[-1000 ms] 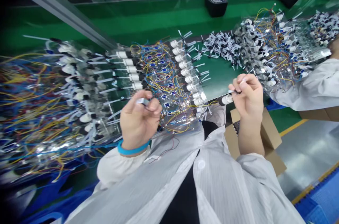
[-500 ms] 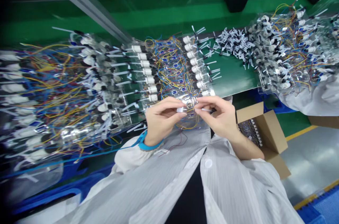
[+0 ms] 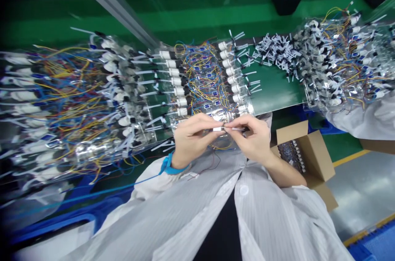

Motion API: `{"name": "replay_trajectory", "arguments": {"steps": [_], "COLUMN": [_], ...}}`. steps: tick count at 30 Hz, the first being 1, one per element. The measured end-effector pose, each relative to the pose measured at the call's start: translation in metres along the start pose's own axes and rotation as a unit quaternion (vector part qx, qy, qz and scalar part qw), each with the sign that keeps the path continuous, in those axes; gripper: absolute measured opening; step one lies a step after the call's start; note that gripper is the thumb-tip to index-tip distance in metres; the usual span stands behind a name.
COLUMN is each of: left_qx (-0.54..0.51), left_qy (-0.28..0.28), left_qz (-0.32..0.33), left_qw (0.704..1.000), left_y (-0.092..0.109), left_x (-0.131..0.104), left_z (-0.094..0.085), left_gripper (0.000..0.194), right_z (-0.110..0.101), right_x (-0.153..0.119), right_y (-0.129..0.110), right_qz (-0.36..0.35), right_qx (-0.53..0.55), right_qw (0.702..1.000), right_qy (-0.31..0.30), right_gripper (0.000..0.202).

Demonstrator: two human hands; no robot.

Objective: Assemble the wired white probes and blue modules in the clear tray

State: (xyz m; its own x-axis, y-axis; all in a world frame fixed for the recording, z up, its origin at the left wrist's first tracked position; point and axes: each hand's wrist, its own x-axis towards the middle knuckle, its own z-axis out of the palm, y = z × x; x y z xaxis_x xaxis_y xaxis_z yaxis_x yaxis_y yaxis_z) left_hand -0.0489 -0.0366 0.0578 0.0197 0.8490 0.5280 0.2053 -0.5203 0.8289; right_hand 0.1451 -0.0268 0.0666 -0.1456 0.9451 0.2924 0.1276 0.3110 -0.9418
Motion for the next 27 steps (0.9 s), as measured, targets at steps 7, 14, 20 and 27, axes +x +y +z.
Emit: {"name": "replay_trajectory", "arguments": {"steps": [7,14,20,27], "left_qx": [0.064,0.043,0.031,0.033], "left_qy": [-0.076,-0.034,-0.004,-0.012], "left_qz": [0.037,0.046,0.035,0.041], "left_qw": [0.994,0.997,0.999,0.999], "left_y": [0.002,-0.008,-0.008,-0.008], "left_x": [0.001,-0.003,-0.007,-0.009], "left_z": [-0.006,0.001,0.006,0.008], "left_gripper": [0.025,0.019,0.017,0.019], "right_z": [-0.006,-0.004,-0.010,-0.010], "right_x": [-0.003,0.001,0.003,0.003], "right_y": [0.009,0.008,0.011,0.015], "right_qz": [-0.066,-0.032,-0.003,-0.010], "right_qx": [-0.034,-0.006,0.053,0.098], "right_qw": [0.997,0.999,0.998,0.995], "right_qy": [-0.026,-0.034,-0.025,-0.034], "right_gripper": [0.019,0.015,0.016,0.022]}}
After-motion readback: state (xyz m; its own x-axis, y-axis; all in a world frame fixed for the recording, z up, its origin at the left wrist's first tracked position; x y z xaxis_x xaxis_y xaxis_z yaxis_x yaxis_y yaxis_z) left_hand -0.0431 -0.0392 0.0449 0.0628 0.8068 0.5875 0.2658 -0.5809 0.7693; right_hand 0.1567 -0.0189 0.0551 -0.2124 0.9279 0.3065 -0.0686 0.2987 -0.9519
